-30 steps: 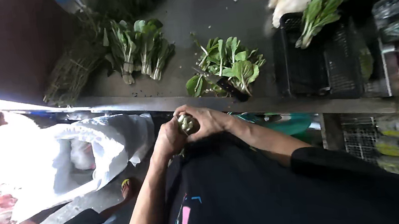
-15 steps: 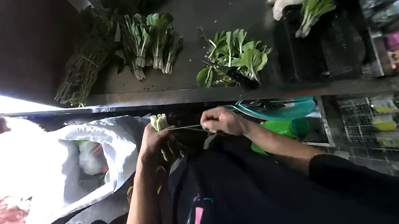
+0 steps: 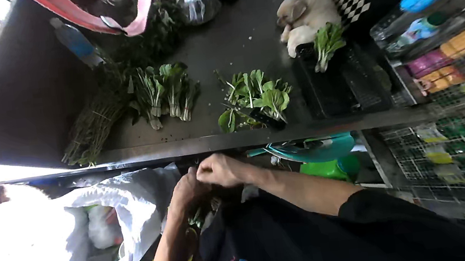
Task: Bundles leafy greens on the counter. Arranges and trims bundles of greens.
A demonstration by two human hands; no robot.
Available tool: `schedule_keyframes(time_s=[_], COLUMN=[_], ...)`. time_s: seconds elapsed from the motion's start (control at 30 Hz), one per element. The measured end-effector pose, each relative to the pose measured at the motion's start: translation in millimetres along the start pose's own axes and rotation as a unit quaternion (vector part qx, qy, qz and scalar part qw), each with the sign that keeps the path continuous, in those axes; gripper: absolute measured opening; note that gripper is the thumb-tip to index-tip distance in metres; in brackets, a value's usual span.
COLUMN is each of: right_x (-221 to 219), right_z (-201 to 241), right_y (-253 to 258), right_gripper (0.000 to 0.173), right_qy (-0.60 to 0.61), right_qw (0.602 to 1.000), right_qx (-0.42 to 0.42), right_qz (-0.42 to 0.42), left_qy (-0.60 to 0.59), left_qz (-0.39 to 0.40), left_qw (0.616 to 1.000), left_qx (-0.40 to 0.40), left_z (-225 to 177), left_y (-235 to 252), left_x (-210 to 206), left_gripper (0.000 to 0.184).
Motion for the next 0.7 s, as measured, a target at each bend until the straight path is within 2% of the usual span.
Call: schedule_keyframes(time_s=[0.03, 0.1, 0.17, 0.23, 0.33, 0.4, 0.47, 0.57, 0.63, 0.7], right_x=[-4.1, -4.7, 3.3, 12.2, 25.2, 37.4, 54.9, 92.0, 119.6, 144.8], right_z=[7.5, 10.2, -2.4, -26.8, -81.0, -111.3, -129.3, -140.2, -143.3, -150.1], right_y=[-5.4, -17.9, -28.0, -35.6, -40.5, -43.8, -48.6, -56.3, -60.5, -68.3], right_gripper=[0.030, 0.034, 0.028, 0.027, 0.031, 0.034, 0.034, 0.034, 0.036, 0.038], right_qy=[-0.033, -0.049, -0.008, 0.019, -0.015, -0.066, -0.091, -0.096, -0.092, -0.063], right_qw=[0.999, 0.992, 0.982, 0.985, 0.999, 0.997, 0.994, 0.995, 0.996, 0.997], right_qx=[0.040, 0.119, 0.170, 0.153, 0.047, 0.005, -0.018, 0.000, 0.015, 0.013], right_qz=[0.010, -0.013, -0.077, -0.078, 0.002, 0.045, 0.065, 0.040, 0.004, -0.035], left_qy=[-0.038, -0.198, -0.411, -0.534, -0.614, -0.599, -0.509, -0.298, -0.190, -0.163], left_qz=[-0.017, -0.025, 0.017, 0.042, 0.025, -0.012, -0.054, -0.163, -0.245, -0.331], left_qw=[0.999, 0.979, 0.903, 0.826, 0.762, 0.777, 0.836, 0.930, 0.942, 0.916], left_qx=[-0.003, -0.046, -0.124, -0.178, -0.202, -0.193, -0.196, -0.141, -0.127, -0.158], left_z=[2.9, 9.6, 14.2, 17.1, 11.4, -7.7, -34.1, -76.5, -104.2, -127.9], left_y=[-1.2, -1.3, -0.6, 0.7, 3.6, 8.2, 22.5, 51.3, 68.3, 82.8], left_x=[4.8, 7.6, -1.9, -13.3, -14.4, -0.3, 20.5, 51.2, 71.7, 91.3], left_gripper=[0.071, 0.067, 0.073, 0.077, 0.074, 0.056, 0.047, 0.050, 0.057, 0.055])
Point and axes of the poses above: each hand's wrist, its own y-axis towards the middle knuckle, its own x-axis out of the back of the hand, z = x × y, the point moved 7 cm from there along y, towards the middle knuckle, and after that the axes turned 5 degrees about -y, right-handed, at the moved point
